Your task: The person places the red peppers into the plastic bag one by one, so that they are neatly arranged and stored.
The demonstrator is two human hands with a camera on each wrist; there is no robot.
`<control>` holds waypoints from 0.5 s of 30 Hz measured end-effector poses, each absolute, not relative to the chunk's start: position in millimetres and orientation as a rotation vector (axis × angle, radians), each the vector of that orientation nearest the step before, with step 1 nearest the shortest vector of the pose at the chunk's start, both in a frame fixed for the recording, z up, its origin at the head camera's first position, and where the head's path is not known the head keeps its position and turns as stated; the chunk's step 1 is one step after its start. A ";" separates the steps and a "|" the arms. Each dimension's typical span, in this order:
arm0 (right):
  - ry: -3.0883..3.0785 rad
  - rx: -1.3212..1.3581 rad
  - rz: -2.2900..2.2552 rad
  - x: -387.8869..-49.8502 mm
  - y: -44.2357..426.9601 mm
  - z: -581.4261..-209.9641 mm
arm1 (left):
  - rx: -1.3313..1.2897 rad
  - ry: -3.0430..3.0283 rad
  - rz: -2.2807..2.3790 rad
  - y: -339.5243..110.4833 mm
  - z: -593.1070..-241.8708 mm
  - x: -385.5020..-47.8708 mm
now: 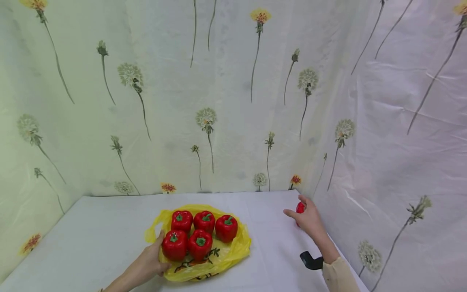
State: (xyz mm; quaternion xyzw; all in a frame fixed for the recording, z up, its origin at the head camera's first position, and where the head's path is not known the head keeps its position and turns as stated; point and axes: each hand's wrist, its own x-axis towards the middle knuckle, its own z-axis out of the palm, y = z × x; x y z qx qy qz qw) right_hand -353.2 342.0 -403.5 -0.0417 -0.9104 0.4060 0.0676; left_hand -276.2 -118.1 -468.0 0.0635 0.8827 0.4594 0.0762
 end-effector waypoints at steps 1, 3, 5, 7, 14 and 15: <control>-2.734 -0.141 1.220 -353.6 343.8 -403.9 | 0.191 2.646 1.377 -118.1 -467.9 -276.2; -2.713 -0.163 1.227 -354.0 346.9 -404.2 | 0.191 2.644 1.379 -118.1 -467.9 -276.4; -2.695 -0.180 1.240 -354.3 349.8 -404.7 | 0.189 2.643 1.379 -118.1 -467.9 -276.6; -2.684 -0.191 1.257 -355.0 352.9 -405.5 | 0.185 2.642 1.377 -118.0 -467.8 -276.6; -2.677 -0.235 1.275 -361.0 364.7 -411.1 | 0.178 2.646 1.372 -117.1 -467.6 -276.3; -2.670 -0.247 1.285 -362.0 366.3 -412.3 | 0.184 2.649 1.371 -116.9 -467.7 -276.1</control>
